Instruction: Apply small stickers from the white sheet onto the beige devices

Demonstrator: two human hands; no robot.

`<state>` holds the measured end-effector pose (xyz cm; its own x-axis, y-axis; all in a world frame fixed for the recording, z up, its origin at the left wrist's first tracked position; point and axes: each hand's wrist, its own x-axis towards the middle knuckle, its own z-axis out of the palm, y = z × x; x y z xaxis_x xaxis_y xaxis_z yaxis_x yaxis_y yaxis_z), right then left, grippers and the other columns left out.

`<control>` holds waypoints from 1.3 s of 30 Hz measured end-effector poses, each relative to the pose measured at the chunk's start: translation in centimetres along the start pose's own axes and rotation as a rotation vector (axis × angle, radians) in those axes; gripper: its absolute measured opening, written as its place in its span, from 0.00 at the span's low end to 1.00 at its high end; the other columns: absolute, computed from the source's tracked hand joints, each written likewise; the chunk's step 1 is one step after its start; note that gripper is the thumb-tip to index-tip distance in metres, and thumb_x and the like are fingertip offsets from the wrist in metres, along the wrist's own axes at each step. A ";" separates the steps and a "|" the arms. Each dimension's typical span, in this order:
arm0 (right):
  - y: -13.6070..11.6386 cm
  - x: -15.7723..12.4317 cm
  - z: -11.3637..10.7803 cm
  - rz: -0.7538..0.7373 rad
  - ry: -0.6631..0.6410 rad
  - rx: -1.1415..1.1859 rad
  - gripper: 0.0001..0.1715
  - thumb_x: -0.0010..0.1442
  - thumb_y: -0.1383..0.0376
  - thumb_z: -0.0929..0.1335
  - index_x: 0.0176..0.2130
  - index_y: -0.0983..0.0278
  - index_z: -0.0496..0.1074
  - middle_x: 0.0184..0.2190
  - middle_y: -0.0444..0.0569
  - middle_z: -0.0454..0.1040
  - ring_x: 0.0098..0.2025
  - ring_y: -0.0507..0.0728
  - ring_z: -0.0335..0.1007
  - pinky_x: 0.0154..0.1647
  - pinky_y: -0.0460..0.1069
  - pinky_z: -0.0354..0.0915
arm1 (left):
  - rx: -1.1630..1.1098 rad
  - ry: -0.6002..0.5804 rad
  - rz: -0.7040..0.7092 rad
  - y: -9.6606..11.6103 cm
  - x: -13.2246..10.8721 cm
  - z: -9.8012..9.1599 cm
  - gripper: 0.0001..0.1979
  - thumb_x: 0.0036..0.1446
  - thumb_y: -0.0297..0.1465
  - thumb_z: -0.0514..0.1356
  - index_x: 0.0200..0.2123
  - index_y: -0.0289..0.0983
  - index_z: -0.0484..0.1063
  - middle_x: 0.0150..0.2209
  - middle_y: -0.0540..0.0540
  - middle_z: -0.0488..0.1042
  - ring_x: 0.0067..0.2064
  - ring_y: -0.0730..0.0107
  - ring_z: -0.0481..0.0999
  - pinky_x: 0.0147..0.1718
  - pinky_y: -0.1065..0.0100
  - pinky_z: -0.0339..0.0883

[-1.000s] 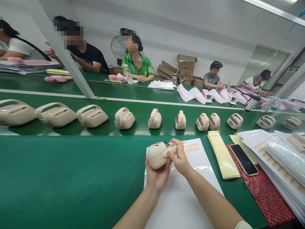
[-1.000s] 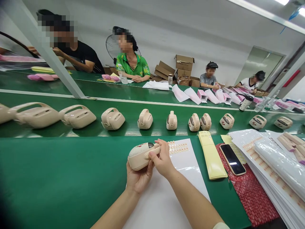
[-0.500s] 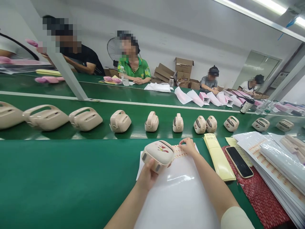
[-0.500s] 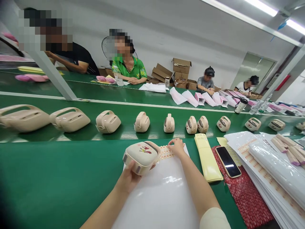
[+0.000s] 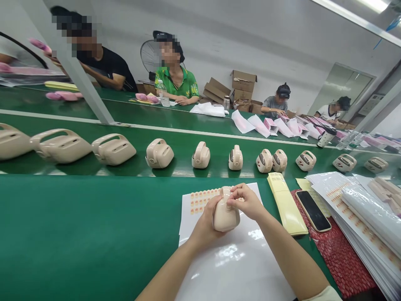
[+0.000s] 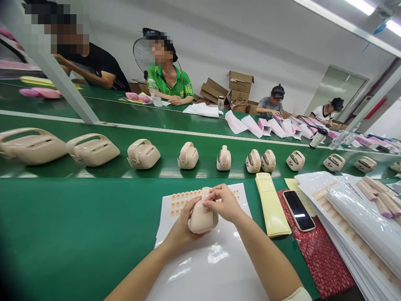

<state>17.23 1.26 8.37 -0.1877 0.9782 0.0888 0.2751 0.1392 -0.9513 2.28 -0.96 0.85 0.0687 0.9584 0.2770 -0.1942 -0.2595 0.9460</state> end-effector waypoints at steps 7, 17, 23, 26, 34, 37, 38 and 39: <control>0.4 -0.7 0.1 -0.059 0.039 -0.064 0.07 0.46 0.62 0.71 0.21 0.61 0.71 0.33 0.46 0.63 0.42 0.56 0.64 0.46 0.54 0.61 | 0.103 -0.053 0.091 -0.5 -0.1 -0.2 0.38 0.28 0.21 0.70 0.48 0.45 0.68 0.54 0.41 0.64 0.56 0.44 0.61 0.53 0.50 0.53; 1.9 -1.3 0.5 -0.332 0.055 -0.235 0.03 0.52 0.66 0.68 0.26 0.61 0.72 0.36 0.49 0.65 0.42 0.57 0.64 0.45 0.54 0.65 | 0.545 -0.216 0.324 -1.9 -0.2 -0.8 0.43 0.41 0.24 0.64 0.58 0.47 0.45 0.58 0.37 0.53 0.57 0.47 0.58 0.49 0.48 0.59; 4.2 -2.9 0.2 -0.572 0.072 -0.445 0.19 0.60 0.67 0.60 0.49 0.54 0.69 0.50 0.53 0.60 0.41 0.56 0.64 0.45 0.57 0.66 | 0.562 -0.195 0.334 -1.8 -0.1 -0.9 0.43 0.41 0.24 0.64 0.57 0.46 0.44 0.55 0.37 0.56 0.55 0.48 0.62 0.46 0.50 0.62; 4.3 -3.0 -0.1 -0.443 0.021 -0.411 0.26 0.60 0.64 0.61 0.57 0.52 0.58 0.56 0.53 0.55 0.50 0.60 0.60 0.51 0.60 0.61 | 0.571 -0.213 0.342 -1.6 -0.2 -0.9 0.43 0.42 0.25 0.64 0.57 0.46 0.44 0.56 0.37 0.56 0.56 0.47 0.60 0.48 0.49 0.61; 2.7 -1.2 1.1 -0.071 -0.040 -0.047 0.30 0.53 0.61 0.66 0.55 0.59 0.58 0.52 0.53 0.59 0.51 0.58 0.61 0.53 0.56 0.59 | 0.557 -0.225 0.342 -1.3 -0.2 -0.9 0.39 0.43 0.27 0.64 0.57 0.45 0.49 0.57 0.38 0.59 0.60 0.47 0.56 0.53 0.48 0.54; 3.2 -0.3 0.8 -0.041 0.016 -0.041 0.21 0.55 0.59 0.63 0.48 0.60 0.63 0.49 0.51 0.62 0.47 0.56 0.62 0.49 0.53 0.60 | 0.361 -0.225 0.118 -1.1 -0.4 -1.0 0.40 0.37 0.28 0.67 0.55 0.45 0.54 0.57 0.39 0.59 0.59 0.45 0.57 0.54 0.47 0.53; 3.4 0.0 0.4 -0.016 -0.012 -0.052 0.18 0.55 0.58 0.62 0.45 0.60 0.65 0.46 0.50 0.64 0.45 0.55 0.62 0.46 0.52 0.61 | 0.267 -0.245 0.033 -1.0 -0.5 -1.1 0.42 0.35 0.30 0.68 0.55 0.46 0.54 0.57 0.40 0.60 0.57 0.44 0.59 0.52 0.47 0.55; 3.5 0.2 -0.2 0.023 -0.069 -0.068 0.15 0.55 0.57 0.62 0.40 0.62 0.67 0.42 0.49 0.66 0.41 0.55 0.63 0.43 0.51 0.61 | 0.164 -0.272 -0.042 -0.8 -0.7 -1.1 0.46 0.33 0.33 0.70 0.56 0.47 0.53 0.57 0.40 0.61 0.56 0.43 0.61 0.51 0.47 0.58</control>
<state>18.33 2.00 5.08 -0.2443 0.9687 0.0446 0.3430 0.1294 -0.9304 1.32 -1.25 -0.28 0.3371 0.9073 0.2513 -0.0266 -0.2577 0.9659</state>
